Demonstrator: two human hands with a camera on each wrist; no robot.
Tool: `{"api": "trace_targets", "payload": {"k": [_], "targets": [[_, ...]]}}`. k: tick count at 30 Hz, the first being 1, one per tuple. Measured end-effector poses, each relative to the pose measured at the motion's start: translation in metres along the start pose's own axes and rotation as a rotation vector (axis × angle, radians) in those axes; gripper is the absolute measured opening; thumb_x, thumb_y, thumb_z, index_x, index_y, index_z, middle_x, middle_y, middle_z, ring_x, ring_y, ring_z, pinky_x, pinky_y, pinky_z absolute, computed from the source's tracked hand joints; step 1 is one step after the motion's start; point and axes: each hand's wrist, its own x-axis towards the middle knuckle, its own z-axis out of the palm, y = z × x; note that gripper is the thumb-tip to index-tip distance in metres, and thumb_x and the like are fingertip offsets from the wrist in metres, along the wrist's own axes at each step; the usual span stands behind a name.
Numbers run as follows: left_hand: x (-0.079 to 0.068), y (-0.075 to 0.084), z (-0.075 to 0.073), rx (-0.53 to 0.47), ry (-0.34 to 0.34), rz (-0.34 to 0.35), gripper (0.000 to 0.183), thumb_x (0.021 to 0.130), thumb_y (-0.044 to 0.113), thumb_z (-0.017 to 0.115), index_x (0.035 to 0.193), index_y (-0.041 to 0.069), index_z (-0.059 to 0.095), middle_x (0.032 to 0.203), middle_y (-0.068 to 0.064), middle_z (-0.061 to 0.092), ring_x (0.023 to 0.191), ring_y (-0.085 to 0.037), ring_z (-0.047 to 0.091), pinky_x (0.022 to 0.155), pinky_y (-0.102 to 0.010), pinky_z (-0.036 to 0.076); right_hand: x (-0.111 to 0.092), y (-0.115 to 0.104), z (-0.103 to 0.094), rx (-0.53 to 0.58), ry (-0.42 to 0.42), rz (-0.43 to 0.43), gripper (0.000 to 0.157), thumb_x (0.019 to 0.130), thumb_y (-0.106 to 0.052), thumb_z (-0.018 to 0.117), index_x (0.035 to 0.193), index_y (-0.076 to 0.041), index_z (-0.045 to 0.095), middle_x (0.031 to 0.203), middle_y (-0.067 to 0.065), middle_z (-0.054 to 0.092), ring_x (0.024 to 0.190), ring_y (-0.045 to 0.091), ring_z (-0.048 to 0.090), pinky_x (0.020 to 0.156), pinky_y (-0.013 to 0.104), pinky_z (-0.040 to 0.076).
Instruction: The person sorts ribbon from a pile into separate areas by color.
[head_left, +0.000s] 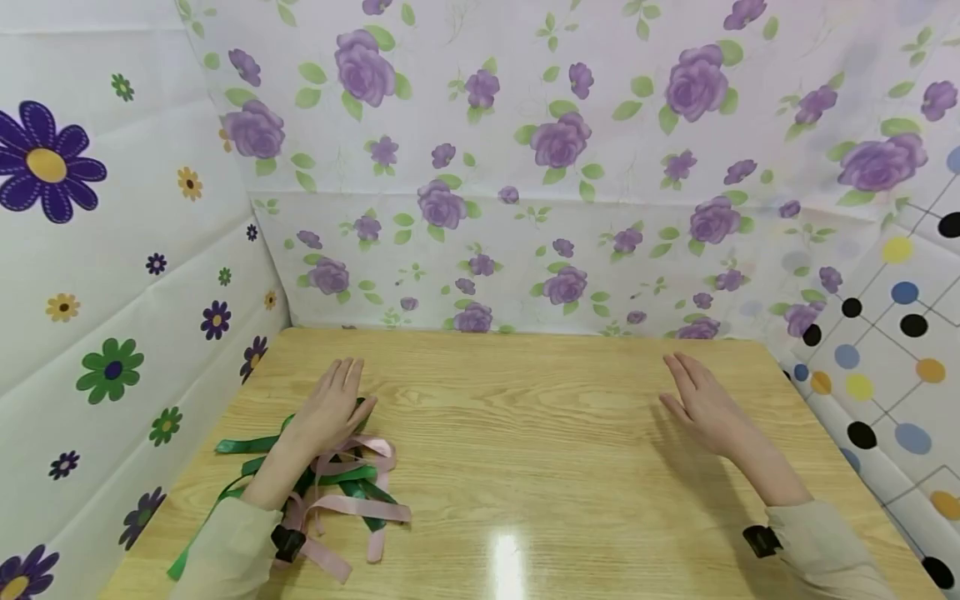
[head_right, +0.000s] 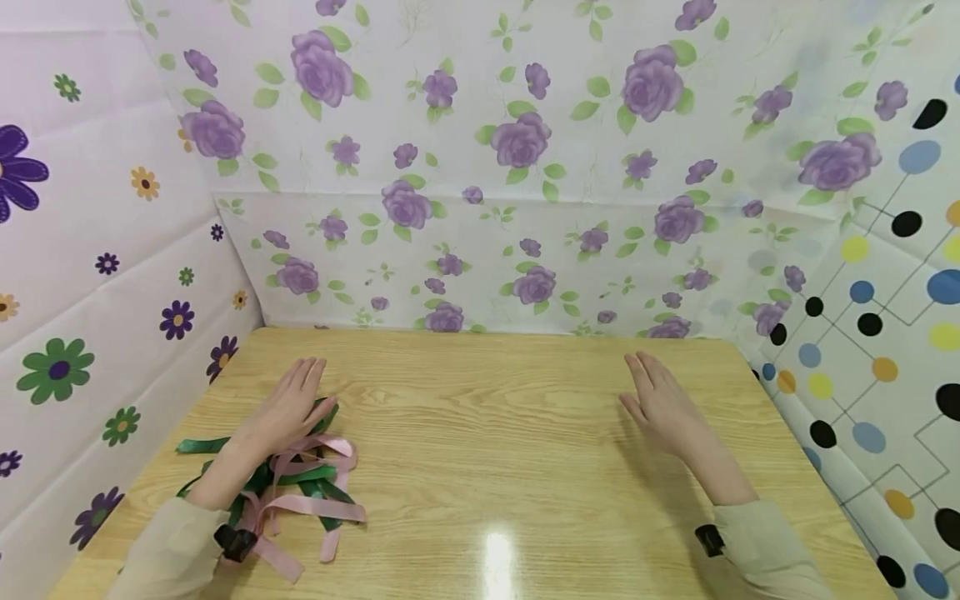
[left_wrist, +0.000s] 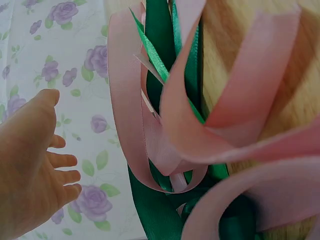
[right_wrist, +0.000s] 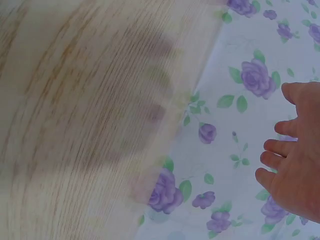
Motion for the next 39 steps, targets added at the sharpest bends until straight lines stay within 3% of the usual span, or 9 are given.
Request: {"api": "trace_targets", "payload": {"k": [7, 16, 20, 24, 27, 30, 34, 39], "targets": [[-0.001, 0.0, -0.001, -0.045, -0.037, -0.021, 0.062, 0.1, 0.029, 0.052, 0.142, -0.013, 0.033, 0.139, -0.037, 0.041, 0.131, -0.05, 0.039, 0.108, -0.056, 0.034, 0.005, -0.013, -0.001, -0.057, 0.019, -0.058, 0.056, 0.098, -0.014, 0.055, 0.145, 0.005, 0.032, 0.141, 0.033, 0.04, 0.127, 0.049, 0.041, 0.1, 0.06, 0.039], [-0.007, -0.002, -0.008, -0.181, -0.08, -0.078, 0.055, 0.101, 0.028, 0.05, 0.141, -0.008, 0.04, 0.134, -0.033, 0.049, 0.123, -0.047, 0.049, 0.098, -0.055, 0.044, 0.013, -0.025, 0.002, -0.088, 0.099, -0.12, 0.034, 0.095, -0.009, 0.058, 0.128, -0.001, 0.055, 0.12, 0.02, 0.061, 0.107, 0.037, 0.06, 0.08, 0.047, 0.053], [-0.008, -0.005, -0.009, -0.239, -0.111, -0.125, 0.044, 0.101, 0.025, 0.05, 0.133, -0.006, 0.051, 0.127, -0.029, 0.057, 0.114, -0.043, 0.058, 0.09, -0.053, 0.049, 0.019, -0.03, 0.006, -0.047, 0.107, -0.111, 0.028, 0.096, -0.011, 0.057, 0.123, -0.004, 0.059, 0.114, 0.016, 0.065, 0.096, 0.03, 0.065, 0.071, 0.041, 0.054], [-0.007, -0.008, -0.011, -0.313, -0.167, -0.188, 0.034, 0.101, 0.019, 0.049, 0.124, -0.004, 0.059, 0.12, -0.026, 0.063, 0.088, -0.029, 0.067, 0.074, -0.044, 0.053, 0.026, -0.039, 0.012, 0.003, 0.108, -0.116, 0.025, 0.097, -0.012, 0.056, 0.121, -0.004, 0.062, 0.109, 0.014, 0.067, 0.088, 0.024, 0.067, 0.069, 0.037, 0.054], [-0.009, -0.008, -0.013, -0.351, -0.192, -0.212, 0.031, 0.101, 0.016, 0.049, 0.121, -0.003, 0.062, 0.106, -0.02, 0.068, 0.064, -0.017, 0.058, 0.058, -0.034, 0.046, 0.03, -0.046, 0.015, 0.015, 0.1, -0.126, 0.025, 0.097, -0.012, 0.056, 0.119, -0.004, 0.063, 0.107, 0.013, 0.068, 0.085, 0.021, 0.067, 0.067, 0.034, 0.054], [-0.011, -0.007, -0.014, -0.378, -0.193, -0.21, 0.029, 0.101, 0.015, 0.048, 0.118, -0.002, 0.063, 0.083, -0.012, 0.066, 0.052, -0.012, 0.045, 0.05, -0.028, 0.036, 0.034, -0.052, 0.018, 0.03, 0.085, -0.125, 0.024, 0.097, -0.011, 0.055, 0.119, -0.005, 0.063, 0.106, 0.013, 0.07, 0.081, 0.018, 0.067, 0.065, 0.03, 0.053], [-0.013, -0.005, -0.016, -0.4, -0.216, -0.224, 0.026, 0.101, 0.016, 0.047, 0.11, 0.0, 0.066, 0.064, -0.004, 0.054, 0.047, -0.011, 0.04, 0.046, -0.026, 0.033, 0.039, -0.06, 0.018, 0.08, 0.05, -0.112, 0.023, 0.097, -0.01, 0.054, 0.119, -0.005, 0.063, 0.104, 0.012, 0.071, 0.071, 0.011, 0.063, 0.057, 0.025, 0.047], [-0.016, -0.003, -0.017, -0.409, -0.225, -0.197, 0.023, 0.101, 0.016, 0.048, 0.092, 0.004, 0.065, 0.061, -0.001, 0.05, 0.047, -0.01, 0.039, 0.047, -0.024, 0.033, 0.044, -0.068, 0.022, 0.106, 0.019, -0.109, 0.023, 0.098, -0.011, 0.054, 0.117, -0.007, 0.065, 0.106, 0.009, 0.071, 0.065, 0.002, 0.056, 0.056, 0.021, 0.044]]}}
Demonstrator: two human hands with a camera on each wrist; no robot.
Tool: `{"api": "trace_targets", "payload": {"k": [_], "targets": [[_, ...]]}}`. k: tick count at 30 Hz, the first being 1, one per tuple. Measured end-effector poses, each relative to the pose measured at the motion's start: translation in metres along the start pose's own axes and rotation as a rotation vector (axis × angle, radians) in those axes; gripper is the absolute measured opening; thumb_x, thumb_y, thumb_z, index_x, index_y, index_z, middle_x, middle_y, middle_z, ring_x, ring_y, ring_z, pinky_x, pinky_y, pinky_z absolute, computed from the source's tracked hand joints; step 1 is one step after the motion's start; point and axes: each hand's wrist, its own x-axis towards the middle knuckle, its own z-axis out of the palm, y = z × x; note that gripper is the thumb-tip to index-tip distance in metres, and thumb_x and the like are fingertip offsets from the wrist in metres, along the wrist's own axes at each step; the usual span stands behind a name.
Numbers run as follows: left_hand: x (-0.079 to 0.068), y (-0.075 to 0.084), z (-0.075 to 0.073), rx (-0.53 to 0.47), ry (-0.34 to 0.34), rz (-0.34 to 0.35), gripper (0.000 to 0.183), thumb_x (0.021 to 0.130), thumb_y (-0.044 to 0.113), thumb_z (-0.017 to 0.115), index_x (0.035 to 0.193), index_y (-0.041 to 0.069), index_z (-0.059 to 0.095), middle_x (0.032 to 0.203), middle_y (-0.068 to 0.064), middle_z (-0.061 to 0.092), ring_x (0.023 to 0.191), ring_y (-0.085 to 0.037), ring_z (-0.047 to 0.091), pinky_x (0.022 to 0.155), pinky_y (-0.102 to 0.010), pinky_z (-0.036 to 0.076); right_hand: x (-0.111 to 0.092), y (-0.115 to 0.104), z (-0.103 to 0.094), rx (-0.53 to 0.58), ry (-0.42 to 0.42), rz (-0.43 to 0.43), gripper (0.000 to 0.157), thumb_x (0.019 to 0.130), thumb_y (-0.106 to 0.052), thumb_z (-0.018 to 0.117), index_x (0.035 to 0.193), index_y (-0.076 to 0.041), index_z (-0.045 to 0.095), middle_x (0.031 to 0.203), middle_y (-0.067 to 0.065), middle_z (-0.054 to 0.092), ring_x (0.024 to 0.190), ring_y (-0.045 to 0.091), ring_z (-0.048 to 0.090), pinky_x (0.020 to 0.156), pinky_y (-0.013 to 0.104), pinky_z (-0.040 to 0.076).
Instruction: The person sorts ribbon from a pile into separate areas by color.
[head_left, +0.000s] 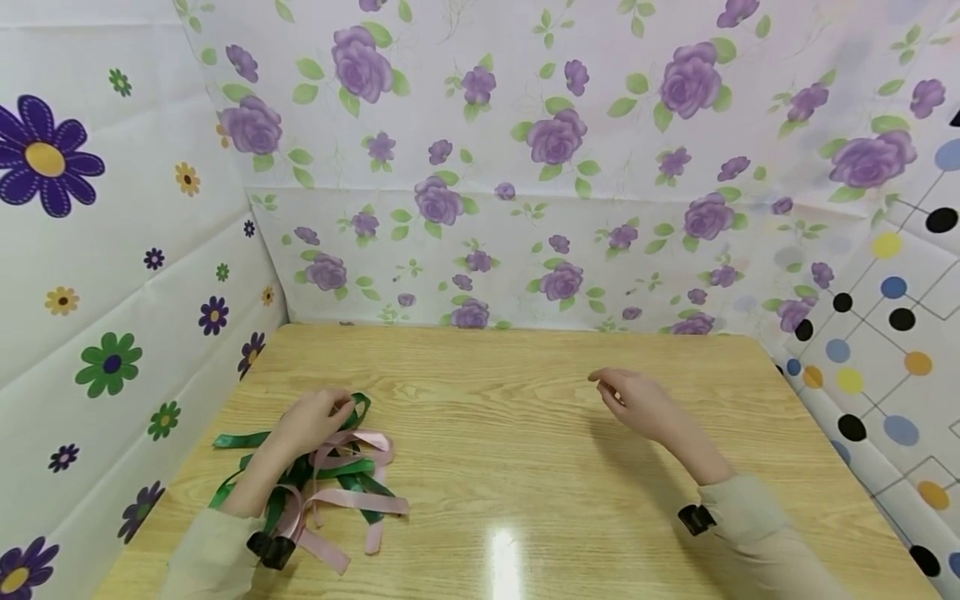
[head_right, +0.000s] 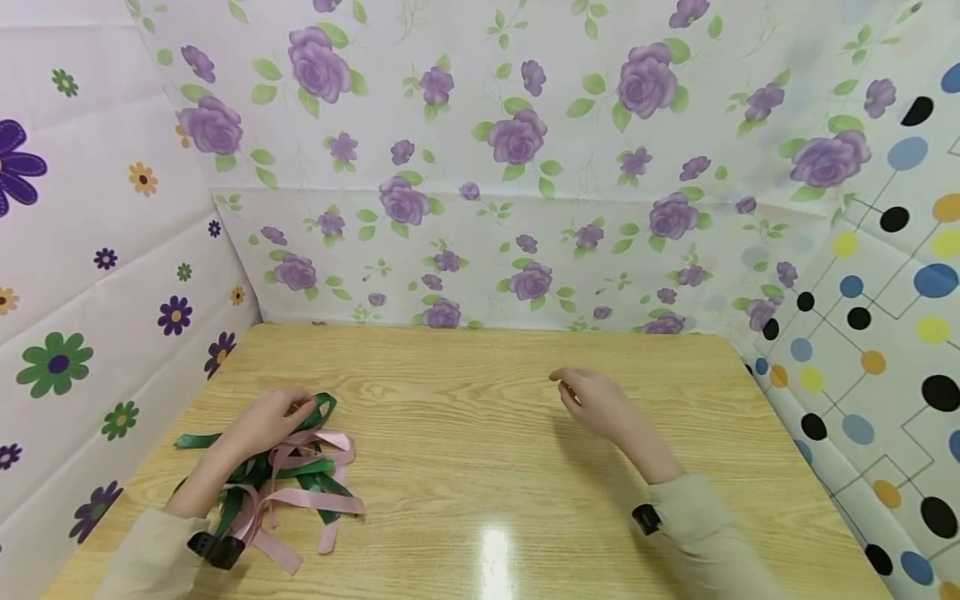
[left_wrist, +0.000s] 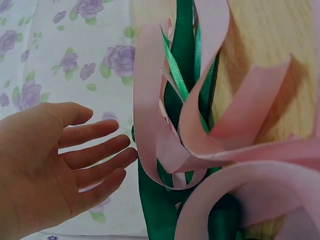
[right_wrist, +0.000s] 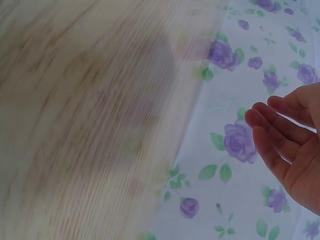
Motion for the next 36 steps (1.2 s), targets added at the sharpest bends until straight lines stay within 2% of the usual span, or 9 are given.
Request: {"api": "trace_targets", "payload": {"k": [4, 11, 18, 24, 27, 28, 32, 35, 36], "targets": [[-0.004, 0.0, -0.001, -0.03, -0.024, 0.044, 0.022, 0.1, 0.014, 0.051, 0.091, 0.003, 0.066, 0.065, -0.004, 0.057, 0.05, -0.008, 0.042, 0.049, -0.023, 0.035, 0.005, -0.007, 0.005, 0.086, -0.036, -0.015, 0.021, 0.098, -0.011, 0.054, 0.115, -0.008, 0.066, 0.106, 0.007, 0.071, 0.069, 0.005, 0.059, 0.062, 0.024, 0.049], [-0.015, 0.004, -0.003, -0.111, -0.186, 0.078, 0.014, 0.095, 0.013, 0.059, 0.09, 0.004, 0.067, 0.075, -0.007, 0.063, 0.059, -0.009, 0.05, 0.054, -0.023, 0.04, 0.013, -0.019, 0.009, 0.235, -0.189, -0.033, 0.023, 0.101, -0.013, 0.049, 0.116, -0.008, 0.066, 0.113, 0.013, 0.068, 0.096, 0.019, 0.066, 0.076, 0.029, 0.055], [-0.02, 0.007, -0.002, -0.157, -0.29, 0.162, 0.012, 0.093, 0.015, 0.063, 0.085, 0.007, 0.068, 0.07, 0.001, 0.059, 0.058, -0.004, 0.044, 0.054, -0.021, 0.038, 0.022, -0.028, 0.009, 0.258, -0.234, -0.059, 0.026, 0.102, -0.015, 0.047, 0.118, -0.009, 0.066, 0.115, 0.011, 0.069, 0.099, 0.02, 0.067, 0.079, 0.031, 0.055], [-0.022, 0.008, 0.003, -0.162, -0.356, 0.221, 0.007, 0.087, 0.008, 0.069, 0.086, 0.008, 0.076, 0.078, 0.001, 0.071, 0.064, -0.001, 0.059, 0.058, -0.02, 0.049, 0.026, -0.034, 0.011, 0.287, -0.259, -0.096, 0.026, 0.102, -0.015, 0.047, 0.119, -0.009, 0.065, 0.113, 0.008, 0.069, 0.098, 0.02, 0.066, 0.079, 0.03, 0.055], [-0.022, 0.011, 0.006, -0.139, -0.361, 0.208, 0.009, 0.085, 0.004, 0.069, 0.084, 0.007, 0.078, 0.069, 0.004, 0.068, 0.055, 0.002, 0.051, 0.053, -0.017, 0.043, 0.027, -0.036, 0.012, 0.295, -0.263, -0.096, 0.025, 0.102, -0.015, 0.047, 0.119, -0.009, 0.065, 0.113, 0.008, 0.069, 0.098, 0.019, 0.066, 0.08, 0.03, 0.055], [-0.022, 0.012, 0.006, -0.122, -0.359, 0.201, 0.009, 0.085, 0.003, 0.069, 0.08, 0.004, 0.076, 0.062, 0.007, 0.061, 0.051, 0.003, 0.044, 0.05, -0.016, 0.038, 0.028, -0.037, 0.011, 0.295, -0.264, -0.097, 0.025, 0.102, -0.015, 0.047, 0.119, -0.009, 0.065, 0.113, 0.009, 0.069, 0.098, 0.019, 0.066, 0.08, 0.031, 0.055], [-0.023, 0.016, 0.01, -0.002, -0.276, 0.171, 0.009, 0.083, 0.001, 0.069, 0.087, 0.002, 0.077, 0.051, 0.011, 0.037, 0.046, -0.003, 0.022, 0.048, -0.018, 0.022, 0.029, -0.04, 0.011, 0.29, -0.274, -0.099, 0.025, 0.102, -0.014, 0.047, 0.119, -0.009, 0.065, 0.113, 0.009, 0.069, 0.099, 0.019, 0.066, 0.08, 0.03, 0.054], [-0.025, 0.018, 0.016, 0.12, -0.194, 0.163, 0.015, 0.081, 0.003, 0.073, 0.095, 0.009, 0.078, 0.052, 0.012, 0.04, 0.047, -0.003, 0.027, 0.048, -0.019, 0.022, 0.029, -0.041, 0.011, 0.302, -0.282, -0.102, 0.025, 0.102, -0.014, 0.047, 0.119, -0.009, 0.065, 0.113, 0.008, 0.069, 0.1, 0.023, 0.067, 0.081, 0.03, 0.054], [-0.026, 0.019, 0.019, 0.156, -0.178, 0.157, 0.013, 0.081, 0.004, 0.073, 0.091, 0.011, 0.078, 0.052, 0.011, 0.038, 0.048, -0.004, 0.027, 0.048, -0.019, 0.021, 0.029, -0.042, 0.011, 0.308, -0.284, -0.102, 0.025, 0.102, -0.014, 0.047, 0.119, -0.009, 0.065, 0.113, 0.008, 0.069, 0.1, 0.024, 0.067, 0.081, 0.03, 0.054]]}}
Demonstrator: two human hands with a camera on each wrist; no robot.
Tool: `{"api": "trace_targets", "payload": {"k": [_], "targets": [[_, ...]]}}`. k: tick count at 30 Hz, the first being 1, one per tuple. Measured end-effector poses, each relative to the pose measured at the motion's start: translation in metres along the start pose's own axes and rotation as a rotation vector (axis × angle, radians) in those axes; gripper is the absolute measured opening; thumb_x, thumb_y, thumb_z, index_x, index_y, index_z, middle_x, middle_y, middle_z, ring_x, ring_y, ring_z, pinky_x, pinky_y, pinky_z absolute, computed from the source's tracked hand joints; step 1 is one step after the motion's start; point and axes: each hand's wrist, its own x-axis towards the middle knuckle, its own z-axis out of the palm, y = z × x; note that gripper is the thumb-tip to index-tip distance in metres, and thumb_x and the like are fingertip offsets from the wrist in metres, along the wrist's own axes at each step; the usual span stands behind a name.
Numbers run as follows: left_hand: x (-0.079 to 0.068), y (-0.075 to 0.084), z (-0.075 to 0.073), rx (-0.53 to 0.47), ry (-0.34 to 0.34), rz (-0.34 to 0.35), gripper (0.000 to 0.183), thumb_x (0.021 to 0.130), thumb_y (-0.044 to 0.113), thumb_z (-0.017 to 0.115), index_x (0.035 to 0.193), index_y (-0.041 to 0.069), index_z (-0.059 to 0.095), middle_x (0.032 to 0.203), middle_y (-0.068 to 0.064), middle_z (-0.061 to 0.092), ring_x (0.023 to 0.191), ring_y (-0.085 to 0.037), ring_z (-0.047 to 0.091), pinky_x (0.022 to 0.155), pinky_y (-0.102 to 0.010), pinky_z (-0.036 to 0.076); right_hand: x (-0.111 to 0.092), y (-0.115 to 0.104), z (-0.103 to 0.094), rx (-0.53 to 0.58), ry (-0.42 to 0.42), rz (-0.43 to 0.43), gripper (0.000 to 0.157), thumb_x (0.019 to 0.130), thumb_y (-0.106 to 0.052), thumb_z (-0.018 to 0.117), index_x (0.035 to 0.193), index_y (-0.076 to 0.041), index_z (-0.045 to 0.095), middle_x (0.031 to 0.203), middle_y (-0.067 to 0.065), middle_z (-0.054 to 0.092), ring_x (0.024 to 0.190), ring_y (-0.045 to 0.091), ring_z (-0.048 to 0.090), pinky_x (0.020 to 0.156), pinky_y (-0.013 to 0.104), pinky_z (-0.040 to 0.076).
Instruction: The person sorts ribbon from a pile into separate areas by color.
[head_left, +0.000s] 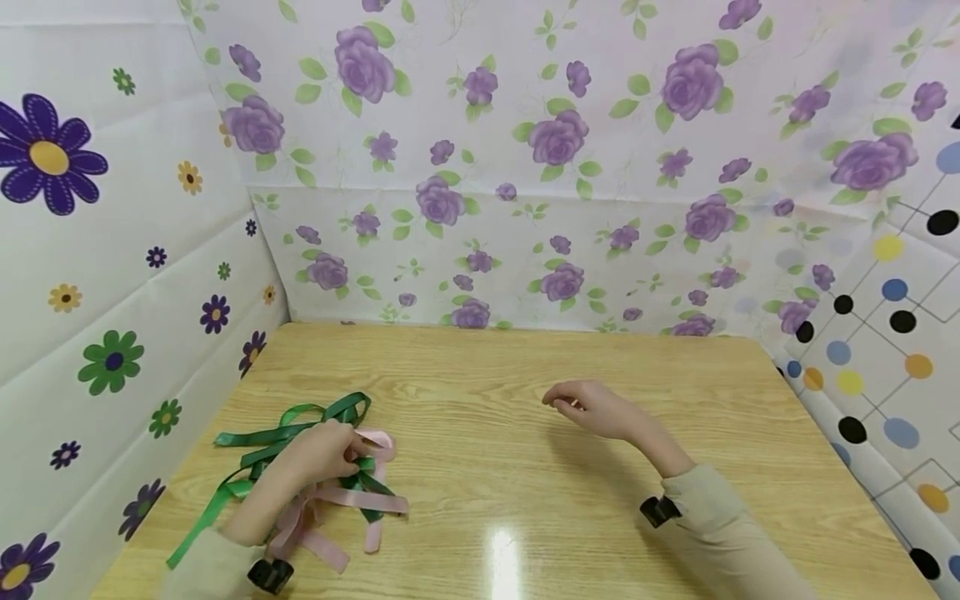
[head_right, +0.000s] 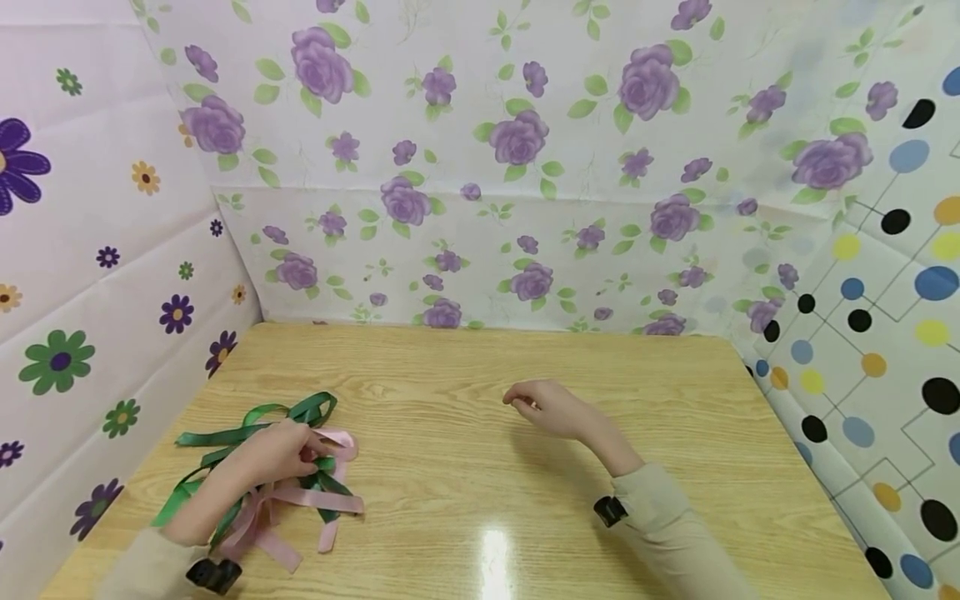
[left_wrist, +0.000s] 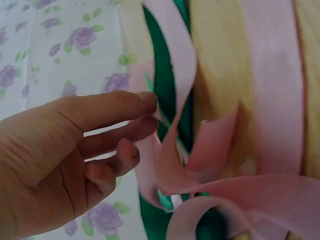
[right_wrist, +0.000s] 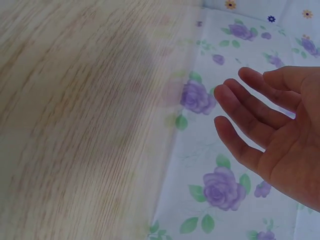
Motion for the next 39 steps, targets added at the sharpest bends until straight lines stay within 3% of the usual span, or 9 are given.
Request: {"api": "trace_targets", "payload": {"k": [2, 7, 11, 14, 18, 22, 29, 34, 39], "targets": [[0.002, 0.002, 0.005, 0.066, 0.023, -0.016, 0.009, 0.08, 0.008, 0.075, 0.082, 0.016, 0.076, 0.054, 0.012, 0.039, 0.049, -0.003, 0.029, 0.048, -0.019, 0.022, 0.0, 0.0, 0.001, 0.009, 0.002, -0.002, 0.025, 0.102, -0.014, 0.047, 0.118, -0.009, 0.065, 0.112, 0.007, 0.069, 0.099, 0.024, 0.067, 0.08, 0.03, 0.055], [0.007, 0.006, 0.015, 0.176, 0.074, -0.021, 0.022, 0.078, 0.01, 0.077, 0.066, 0.022, 0.064, 0.056, 0.012, 0.043, 0.05, -0.005, 0.036, 0.047, -0.02, 0.027, 0.001, 0.0, 0.004, -0.006, -0.003, -0.006, 0.024, 0.102, -0.015, 0.048, 0.117, -0.013, 0.066, 0.11, 0.004, 0.07, 0.093, 0.013, 0.066, 0.076, 0.027, 0.053], [0.007, 0.009, 0.015, 0.182, 0.063, -0.038, 0.022, 0.079, 0.008, 0.076, 0.066, 0.021, 0.064, 0.058, 0.01, 0.046, 0.051, -0.006, 0.038, 0.048, -0.021, 0.028, 0.004, -0.003, 0.007, 0.005, -0.025, -0.009, 0.025, 0.102, -0.015, 0.047, 0.118, -0.013, 0.066, 0.111, 0.008, 0.069, 0.091, 0.009, 0.063, 0.074, 0.025, 0.051], [0.006, 0.012, 0.008, 0.144, 0.05, -0.057, 0.014, 0.082, 0.007, 0.073, 0.074, 0.019, 0.072, 0.057, 0.01, 0.044, 0.05, -0.006, 0.034, 0.048, -0.02, 0.025, 0.004, -0.005, 0.009, 0.036, -0.037, -0.014, 0.025, 0.102, -0.015, 0.046, 0.118, -0.011, 0.066, 0.112, 0.012, 0.069, 0.093, 0.015, 0.065, 0.076, 0.028, 0.052], [0.003, 0.009, -0.008, 0.032, 0.034, 0.008, 0.01, 0.086, 0.007, 0.068, 0.085, 0.014, 0.076, 0.06, 0.011, 0.049, 0.049, -0.003, 0.032, 0.048, -0.019, 0.025, 0.004, -0.007, 0.01, 0.052, -0.047, -0.016, 0.026, 0.103, -0.016, 0.045, 0.118, -0.011, 0.065, 0.113, 0.013, 0.068, 0.097, 0.024, 0.066, 0.079, 0.031, 0.053], [0.0, 0.002, -0.026, -0.154, -0.039, 0.102, 0.009, 0.092, 0.008, 0.062, 0.087, 0.01, 0.07, 0.073, 0.006, 0.06, 0.057, 0.001, 0.042, 0.052, -0.02, 0.036, 0.005, -0.01, 0.011, 0.063, -0.052, -0.012, 0.027, 0.103, -0.017, 0.044, 0.12, -0.011, 0.065, 0.115, 0.012, 0.068, 0.101, 0.026, 0.066, 0.083, 0.034, 0.053], [-0.003, -0.002, -0.047, -0.537, -0.166, 0.202, 0.017, 0.101, 0.012, 0.049, 0.091, -0.001, 0.054, 0.065, -0.003, 0.049, 0.052, -0.003, 0.038, 0.049, -0.026, 0.037, 0.009, -0.015, 0.01, 0.07, -0.065, -0.018, 0.026, 0.103, -0.019, 0.045, 0.12, -0.015, 0.064, 0.114, 0.006, 0.069, 0.098, 0.024, 0.066, 0.078, 0.028, 0.052], [0.002, 0.004, -0.054, -0.648, -0.135, 0.277, 0.014, 0.103, 0.011, 0.045, 0.1, 0.0, 0.053, 0.079, -0.018, 0.057, 0.067, -0.01, 0.057, 0.06, -0.034, 0.05, 0.015, -0.022, 0.011, 0.072, -0.065, -0.058, 0.027, 0.104, -0.02, 0.045, 0.122, -0.016, 0.064, 0.112, 0.001, 0.069, 0.096, 0.015, 0.066, 0.077, 0.025, 0.053], [0.015, 0.025, -0.061, -0.708, -0.079, 0.272, 0.018, 0.102, 0.015, 0.047, 0.111, 0.002, 0.056, 0.082, -0.018, 0.059, 0.066, -0.012, 0.059, 0.061, -0.031, 0.052, 0.023, -0.035, 0.01, 0.128, -0.062, -0.083, 0.028, 0.104, -0.02, 0.044, 0.125, -0.017, 0.061, 0.111, 0.0, 0.068, 0.095, 0.01, 0.066, 0.078, 0.025, 0.053]]}}
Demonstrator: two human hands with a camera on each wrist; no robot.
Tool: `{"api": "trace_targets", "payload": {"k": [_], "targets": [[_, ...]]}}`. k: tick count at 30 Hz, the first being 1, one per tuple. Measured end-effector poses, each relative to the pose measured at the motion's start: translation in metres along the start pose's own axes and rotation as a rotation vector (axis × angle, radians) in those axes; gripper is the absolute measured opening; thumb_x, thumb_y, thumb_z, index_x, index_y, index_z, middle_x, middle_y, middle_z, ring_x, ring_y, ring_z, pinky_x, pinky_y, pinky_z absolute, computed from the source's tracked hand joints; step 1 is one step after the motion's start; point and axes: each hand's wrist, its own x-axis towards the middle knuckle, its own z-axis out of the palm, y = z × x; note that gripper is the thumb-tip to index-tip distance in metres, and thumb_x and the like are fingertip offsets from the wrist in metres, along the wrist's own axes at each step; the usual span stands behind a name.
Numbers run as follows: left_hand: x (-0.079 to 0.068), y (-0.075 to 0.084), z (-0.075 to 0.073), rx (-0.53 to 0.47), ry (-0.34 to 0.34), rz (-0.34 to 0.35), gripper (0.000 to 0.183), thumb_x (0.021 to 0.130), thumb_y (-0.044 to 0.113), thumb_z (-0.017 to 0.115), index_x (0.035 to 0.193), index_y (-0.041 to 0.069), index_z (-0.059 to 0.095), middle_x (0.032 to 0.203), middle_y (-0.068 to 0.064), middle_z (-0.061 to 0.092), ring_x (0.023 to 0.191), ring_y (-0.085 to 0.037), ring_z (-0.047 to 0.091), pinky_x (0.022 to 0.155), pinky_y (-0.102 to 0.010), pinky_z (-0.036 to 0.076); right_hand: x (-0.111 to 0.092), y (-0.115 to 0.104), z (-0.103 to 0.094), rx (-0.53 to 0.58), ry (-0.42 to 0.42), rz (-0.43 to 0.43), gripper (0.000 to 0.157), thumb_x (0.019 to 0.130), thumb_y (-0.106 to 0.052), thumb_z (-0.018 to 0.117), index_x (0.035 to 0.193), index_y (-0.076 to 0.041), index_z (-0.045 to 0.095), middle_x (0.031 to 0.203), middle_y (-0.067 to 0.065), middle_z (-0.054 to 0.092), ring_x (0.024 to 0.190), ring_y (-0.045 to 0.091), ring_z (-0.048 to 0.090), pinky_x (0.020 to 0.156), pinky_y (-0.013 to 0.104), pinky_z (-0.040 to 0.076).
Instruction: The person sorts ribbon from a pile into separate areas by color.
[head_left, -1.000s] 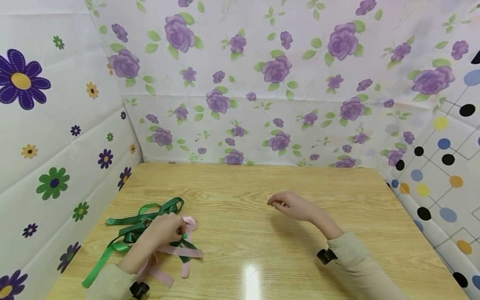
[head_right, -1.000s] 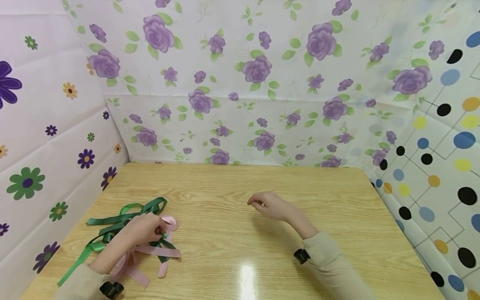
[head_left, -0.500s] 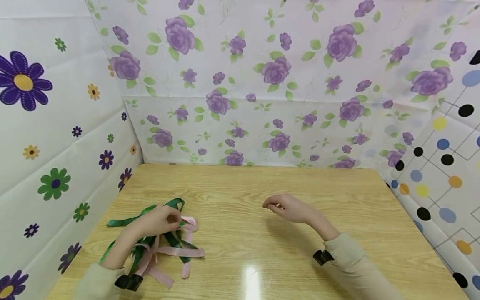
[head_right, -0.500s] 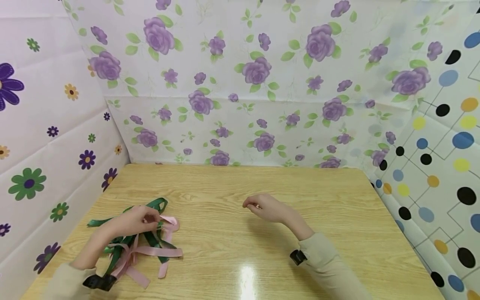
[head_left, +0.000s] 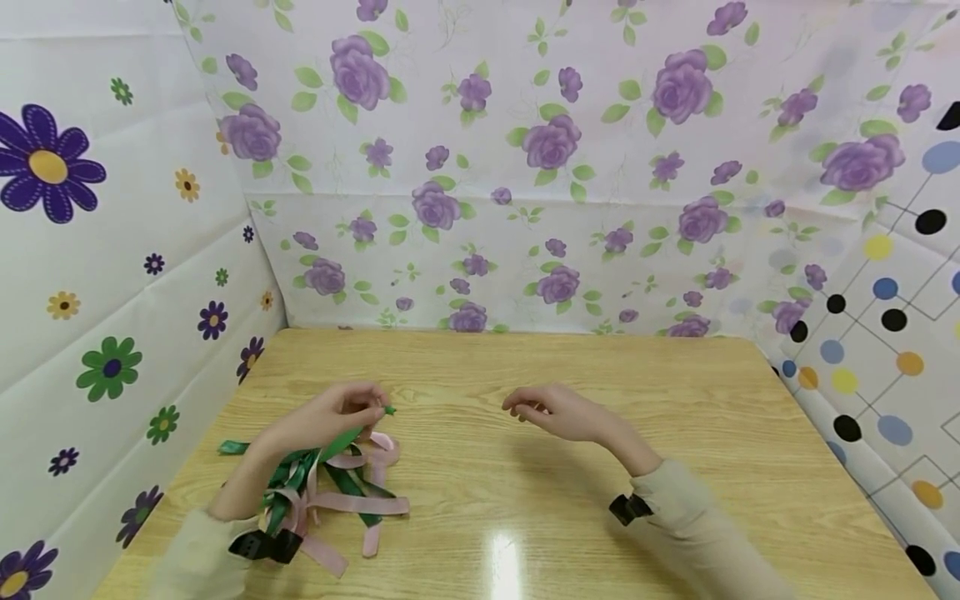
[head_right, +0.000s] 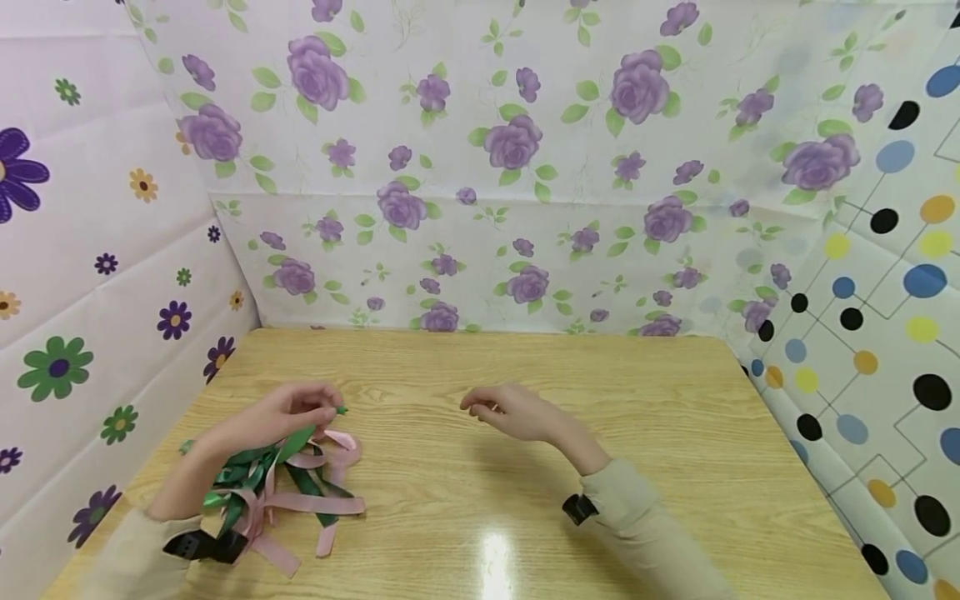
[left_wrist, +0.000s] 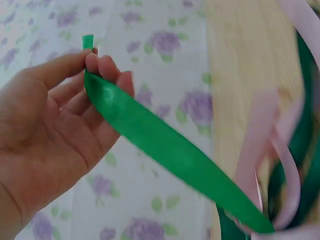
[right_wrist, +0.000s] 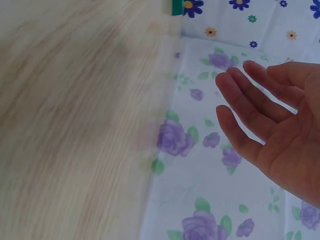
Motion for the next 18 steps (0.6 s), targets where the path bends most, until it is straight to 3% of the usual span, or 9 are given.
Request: {"api": "trace_targets", "payload": {"k": [6, 9, 14, 18], "targets": [[0.031, 0.017, 0.014, -0.04, 0.036, -0.015, 0.023, 0.1, 0.02, 0.052, 0.116, 0.004, 0.056, 0.085, -0.008, 0.067, 0.07, -0.016, 0.064, 0.065, -0.034, 0.055, 0.013, -0.018, -0.001, 0.021, 0.017, -0.049, 0.028, 0.104, -0.021, 0.044, 0.128, -0.018, 0.059, 0.108, -0.002, 0.069, 0.092, 0.007, 0.065, 0.078, 0.026, 0.053], [0.045, 0.022, 0.023, -0.072, 0.03, -0.012, 0.023, 0.101, 0.019, 0.052, 0.117, 0.003, 0.051, 0.086, -0.009, 0.07, 0.069, -0.017, 0.066, 0.066, -0.041, 0.056, 0.02, -0.026, 0.0, 0.053, 0.025, -0.078, 0.03, 0.104, -0.025, 0.045, 0.13, -0.018, 0.057, 0.106, -0.002, 0.069, 0.091, 0.006, 0.066, 0.078, 0.027, 0.054], [0.065, 0.026, 0.04, -0.123, 0.008, -0.01, 0.024, 0.103, 0.018, 0.046, 0.119, 0.002, 0.04, 0.087, -0.012, 0.071, 0.066, -0.019, 0.067, 0.063, -0.042, 0.056, 0.028, -0.036, 0.003, 0.13, 0.063, -0.121, 0.035, 0.101, -0.03, 0.051, 0.133, -0.015, 0.055, 0.108, 0.0, 0.071, 0.094, 0.007, 0.067, 0.082, 0.029, 0.054], [0.077, 0.026, 0.053, -0.134, -0.001, -0.022, 0.028, 0.103, 0.022, 0.044, 0.124, 0.006, 0.035, 0.089, -0.01, 0.071, 0.067, -0.022, 0.067, 0.065, -0.043, 0.056, 0.032, -0.04, 0.007, 0.182, 0.115, -0.14, 0.031, 0.099, -0.027, 0.055, 0.125, -0.012, 0.061, 0.101, 0.002, 0.072, 0.084, 0.008, 0.067, 0.069, 0.029, 0.055]]}}
